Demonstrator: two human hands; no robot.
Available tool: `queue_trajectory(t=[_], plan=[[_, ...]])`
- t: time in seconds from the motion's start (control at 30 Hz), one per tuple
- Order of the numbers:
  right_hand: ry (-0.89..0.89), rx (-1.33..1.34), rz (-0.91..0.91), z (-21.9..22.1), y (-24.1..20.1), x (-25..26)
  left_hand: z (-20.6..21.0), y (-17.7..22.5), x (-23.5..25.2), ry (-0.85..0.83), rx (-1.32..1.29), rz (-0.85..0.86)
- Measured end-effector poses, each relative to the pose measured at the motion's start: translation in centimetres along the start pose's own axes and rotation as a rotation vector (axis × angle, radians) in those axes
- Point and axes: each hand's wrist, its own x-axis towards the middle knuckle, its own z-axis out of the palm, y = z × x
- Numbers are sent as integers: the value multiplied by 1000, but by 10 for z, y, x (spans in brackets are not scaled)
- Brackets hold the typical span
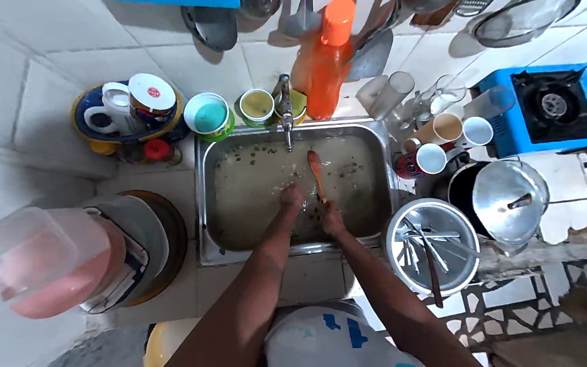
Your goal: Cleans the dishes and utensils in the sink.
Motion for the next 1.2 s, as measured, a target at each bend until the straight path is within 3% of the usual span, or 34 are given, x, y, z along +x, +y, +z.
queue_trajectory(t=[0.1, 0.23, 0.47, 0.6, 0.7, 0.77, 0.87, 1.03, 1.2], plan=[[75, 38, -61, -15, -10, -29, 1, -7, 1, -102, 50, 80], [116, 130, -122, -40, -2, -60, -1, -25, -12, -118, 32, 98], [151, 288, -350, -94, 27, -110, -46, -72, -45, 71, 65, 16], [348, -25, -500, -151, 56, -138, -75, -90, -67, -73, -351, -114], [426, -253, -431, -199, 82, -167, -86, -79, -95, -78, -878, -260], [440, -400, -369, -232, 106, -189, -91, -58, -120, -119, -1233, -266], [433, -553, -302, -277, 142, -223, -92, 6, -177, -235, -1475, -207], [385, -647, -307, -321, 200, -249, -61, 133, -254, -613, -1587, -134], [253, -718, -184, -318, 194, -242, 3, 223, -273, -796, -1569, -260]])
